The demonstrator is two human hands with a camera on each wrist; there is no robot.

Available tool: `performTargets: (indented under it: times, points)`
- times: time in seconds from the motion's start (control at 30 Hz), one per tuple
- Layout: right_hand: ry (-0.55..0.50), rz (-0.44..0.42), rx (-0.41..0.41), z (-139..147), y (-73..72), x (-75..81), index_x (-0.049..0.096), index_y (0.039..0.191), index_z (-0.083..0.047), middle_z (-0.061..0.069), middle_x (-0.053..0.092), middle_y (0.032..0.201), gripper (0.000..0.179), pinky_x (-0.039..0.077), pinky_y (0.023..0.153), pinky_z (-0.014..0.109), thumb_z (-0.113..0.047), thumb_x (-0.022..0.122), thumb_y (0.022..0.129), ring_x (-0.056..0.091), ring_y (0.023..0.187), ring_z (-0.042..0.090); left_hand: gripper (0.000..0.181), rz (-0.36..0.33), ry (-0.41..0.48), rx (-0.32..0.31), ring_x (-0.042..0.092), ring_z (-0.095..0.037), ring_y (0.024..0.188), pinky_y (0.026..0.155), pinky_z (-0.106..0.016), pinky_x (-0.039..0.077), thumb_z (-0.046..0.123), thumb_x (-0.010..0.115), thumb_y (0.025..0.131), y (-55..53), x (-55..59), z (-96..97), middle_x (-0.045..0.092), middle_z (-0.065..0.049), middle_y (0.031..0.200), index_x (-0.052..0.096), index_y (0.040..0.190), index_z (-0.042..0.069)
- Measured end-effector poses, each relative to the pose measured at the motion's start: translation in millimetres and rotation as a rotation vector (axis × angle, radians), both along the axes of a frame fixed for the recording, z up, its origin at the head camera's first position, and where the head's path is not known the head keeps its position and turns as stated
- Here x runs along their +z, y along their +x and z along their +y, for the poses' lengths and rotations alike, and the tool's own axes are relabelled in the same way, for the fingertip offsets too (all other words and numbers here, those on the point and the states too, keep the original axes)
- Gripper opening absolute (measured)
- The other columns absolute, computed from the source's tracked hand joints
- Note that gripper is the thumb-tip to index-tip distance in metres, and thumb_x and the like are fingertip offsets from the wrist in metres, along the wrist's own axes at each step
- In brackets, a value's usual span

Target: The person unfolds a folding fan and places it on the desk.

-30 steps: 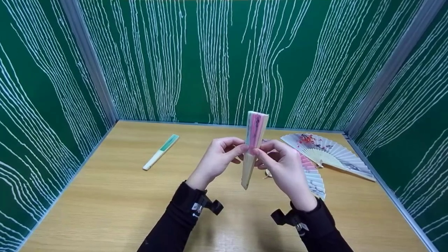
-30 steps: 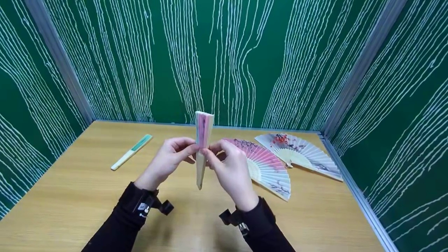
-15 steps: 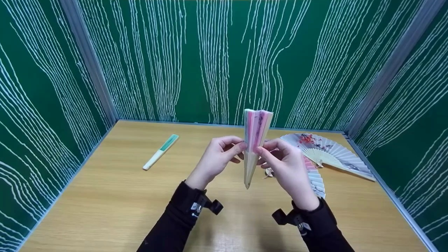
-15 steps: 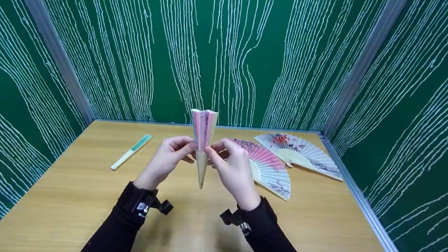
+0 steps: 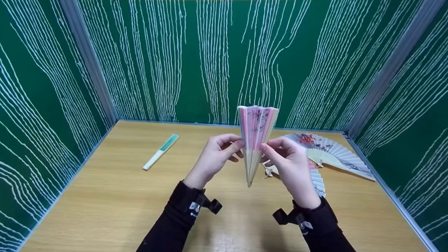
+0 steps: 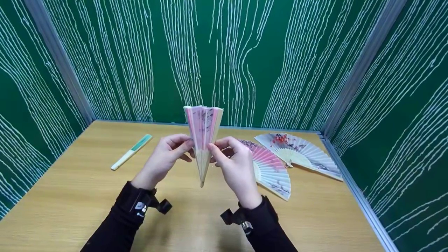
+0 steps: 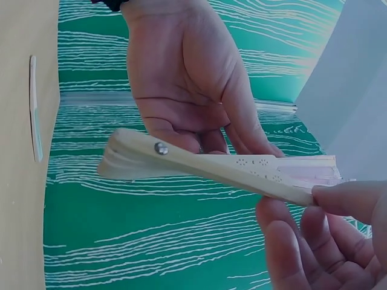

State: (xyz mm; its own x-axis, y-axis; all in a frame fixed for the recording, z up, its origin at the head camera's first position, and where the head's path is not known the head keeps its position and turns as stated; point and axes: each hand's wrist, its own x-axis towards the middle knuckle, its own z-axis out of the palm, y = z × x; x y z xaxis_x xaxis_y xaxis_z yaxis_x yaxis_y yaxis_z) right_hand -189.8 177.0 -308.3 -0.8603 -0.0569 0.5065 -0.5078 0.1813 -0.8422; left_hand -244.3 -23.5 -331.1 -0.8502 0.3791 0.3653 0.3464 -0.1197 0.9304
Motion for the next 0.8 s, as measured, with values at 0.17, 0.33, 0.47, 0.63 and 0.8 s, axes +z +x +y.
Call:
performTargets:
  times: [0.17, 0.33, 0.47, 0.63, 0.8]
  points:
    - [-0.056, -0.018, 0.013, 8, -9.2, -10.0, 0.064, 0.100, 0.001, 0.021, 0.065, 0.092, 0.022, 0.057, 0.060, 0.037, -0.019, 0.067, 0.090, 0.065, 0.074, 0.035, 0.020, 0.012, 0.029, -0.020, 0.063, -0.037, 0.081, 0.069, -0.041, 0.056, 0.025, 0.062, 0.092, -10.3, -9.6, -1.0, 0.067, -0.013, 0.095, 0.070, 0.105, 0.013]
    - [-0.105, -0.031, 0.022, 13, -15.4, -16.4, 0.064, 0.101, 0.001, 0.022, 0.065, 0.092, 0.025, 0.057, 0.059, 0.038, -0.020, 0.068, 0.088, 0.063, 0.075, 0.039, 0.022, 0.014, 0.049, -0.038, 0.062, -0.040, 0.083, 0.069, -0.041, 0.056, 0.028, 0.063, 0.091, -17.2, -16.7, -2.5, 0.067, -0.013, 0.095, 0.069, 0.106, 0.013]
    - [-0.124, -0.039, 0.031, 15, -16.2, -16.4, 0.064, 0.101, 0.002, 0.023, 0.065, 0.091, 0.025, 0.057, 0.059, 0.039, -0.019, 0.068, 0.088, 0.063, 0.076, 0.040, 0.023, 0.021, 0.052, -0.041, 0.062, -0.038, 0.082, 0.069, -0.041, 0.056, 0.029, 0.062, 0.092, -16.8, -15.6, -3.8, 0.066, -0.013, 0.095, 0.069, 0.106, 0.013]
    - [-0.151, -0.048, 0.049, 16, -17.7, -16.4, 0.063, 0.101, 0.003, 0.024, 0.064, 0.091, 0.025, 0.056, 0.059, 0.040, -0.018, 0.068, 0.088, 0.063, 0.076, 0.040, 0.023, 0.022, 0.064, -0.044, 0.063, -0.032, 0.080, 0.068, -0.041, 0.056, 0.029, 0.062, 0.092, -17.4, -15.1, -5.7, 0.066, -0.014, 0.096, 0.069, 0.106, 0.011]
    - [-0.190, -0.060, 0.081, 17, -17.3, -15.6, 0.061, 0.101, 0.006, 0.025, 0.064, 0.091, 0.026, 0.056, 0.060, 0.040, -0.016, 0.068, 0.088, 0.064, 0.075, 0.036, 0.024, 0.002, 0.078, -0.040, 0.063, -0.034, 0.080, 0.068, -0.040, 0.056, 0.029, 0.063, 0.091, -18.4, -15.7, -8.0, 0.066, -0.017, 0.096, 0.068, 0.106, 0.010]
